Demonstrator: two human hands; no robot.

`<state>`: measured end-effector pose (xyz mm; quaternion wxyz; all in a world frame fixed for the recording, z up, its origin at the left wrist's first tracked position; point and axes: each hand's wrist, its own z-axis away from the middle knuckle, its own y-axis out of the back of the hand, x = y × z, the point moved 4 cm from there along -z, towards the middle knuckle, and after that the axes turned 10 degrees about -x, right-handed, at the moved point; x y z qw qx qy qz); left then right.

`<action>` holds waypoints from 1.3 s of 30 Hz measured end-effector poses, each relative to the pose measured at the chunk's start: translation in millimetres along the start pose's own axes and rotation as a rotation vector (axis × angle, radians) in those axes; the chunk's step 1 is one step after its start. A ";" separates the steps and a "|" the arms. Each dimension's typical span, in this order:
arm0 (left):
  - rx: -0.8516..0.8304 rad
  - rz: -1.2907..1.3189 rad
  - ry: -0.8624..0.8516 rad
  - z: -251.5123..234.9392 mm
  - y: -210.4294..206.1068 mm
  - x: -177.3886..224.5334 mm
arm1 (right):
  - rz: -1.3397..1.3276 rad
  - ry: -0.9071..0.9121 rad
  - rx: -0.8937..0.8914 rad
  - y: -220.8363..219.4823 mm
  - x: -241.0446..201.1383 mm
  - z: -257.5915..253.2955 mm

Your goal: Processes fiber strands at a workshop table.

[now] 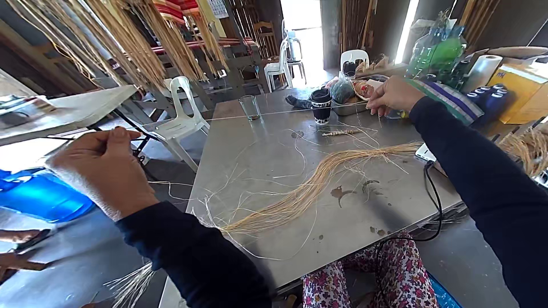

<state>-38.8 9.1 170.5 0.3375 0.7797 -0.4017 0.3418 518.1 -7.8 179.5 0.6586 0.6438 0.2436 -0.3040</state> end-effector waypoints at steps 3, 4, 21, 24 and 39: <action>0.031 -0.045 0.018 0.5 2.9 -4.4 | -0.019 -0.009 -0.008 -7.4 19.0 -8.1; 0.038 -0.071 0.026 2.3 4.0 -2.9 | -0.017 -0.009 -0.006 -11.0 26.2 -12.9; 0.071 -0.142 0.097 19.1 3.7 33.2 | 0.508 -0.284 0.200 -70.3 69.0 -63.7; -0.035 -0.055 0.022 18.8 -10.9 42.0 | 0.591 0.022 0.257 -72.0 22.4 -60.8; -0.583 0.281 -0.291 37.7 -81.6 85.4 | -1.179 0.464 -0.522 -212.8 -188.9 25.3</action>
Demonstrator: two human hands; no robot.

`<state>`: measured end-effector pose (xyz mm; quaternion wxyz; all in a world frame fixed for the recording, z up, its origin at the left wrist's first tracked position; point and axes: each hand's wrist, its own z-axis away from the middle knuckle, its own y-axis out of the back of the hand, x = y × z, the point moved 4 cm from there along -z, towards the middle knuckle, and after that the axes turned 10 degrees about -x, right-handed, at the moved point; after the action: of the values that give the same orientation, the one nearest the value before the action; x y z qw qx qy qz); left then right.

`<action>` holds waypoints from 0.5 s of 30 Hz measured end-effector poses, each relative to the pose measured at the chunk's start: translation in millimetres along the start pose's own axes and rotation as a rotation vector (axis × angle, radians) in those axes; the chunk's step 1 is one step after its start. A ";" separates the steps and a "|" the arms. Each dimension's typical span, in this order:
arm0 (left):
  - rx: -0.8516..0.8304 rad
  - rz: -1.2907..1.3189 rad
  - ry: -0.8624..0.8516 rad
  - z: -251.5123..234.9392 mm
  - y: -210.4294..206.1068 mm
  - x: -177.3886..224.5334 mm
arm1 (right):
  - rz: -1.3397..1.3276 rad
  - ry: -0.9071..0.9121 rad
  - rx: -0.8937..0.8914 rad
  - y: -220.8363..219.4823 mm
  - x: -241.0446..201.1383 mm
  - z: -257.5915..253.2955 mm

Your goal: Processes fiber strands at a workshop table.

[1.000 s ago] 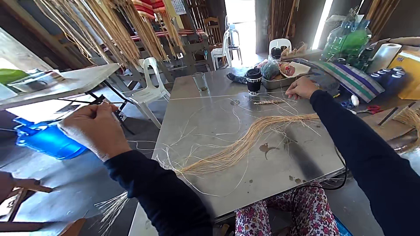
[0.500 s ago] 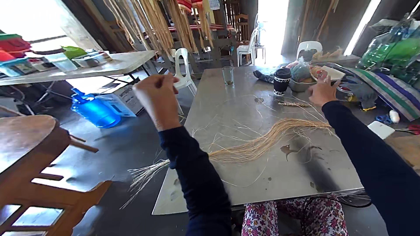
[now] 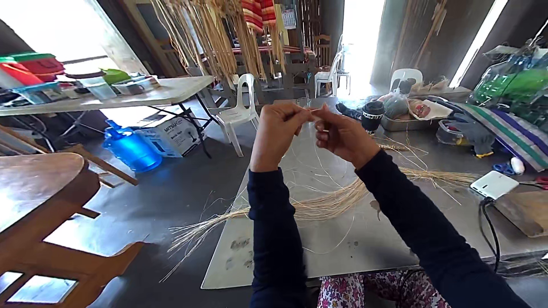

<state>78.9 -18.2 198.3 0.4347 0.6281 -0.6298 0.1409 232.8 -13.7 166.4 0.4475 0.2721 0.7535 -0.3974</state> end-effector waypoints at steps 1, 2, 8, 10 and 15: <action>-0.031 -0.011 0.000 0.3 -0.2 -1.1 | -0.054 0.054 0.037 2.1 -2.9 -3.0; -0.062 -0.024 0.005 0.8 0.9 -2.7 | -0.100 0.105 0.079 5.3 -5.6 -5.6; -0.073 -0.356 0.254 12.0 34.5 -32.6 | 0.065 0.272 0.340 44.0 -17.3 -8.7; -0.044 -0.449 0.422 19.7 51.1 -48.7 | 0.150 0.301 0.417 60.6 -22.4 -6.3; 0.034 -0.502 0.722 39.6 76.3 -88.7 | 0.245 0.389 0.496 88.6 -24.5 -2.0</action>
<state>-20.3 25.5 139.1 0.6373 0.6792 -0.2627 0.2520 310.7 34.1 157.3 0.2602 0.5318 0.6669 -0.4524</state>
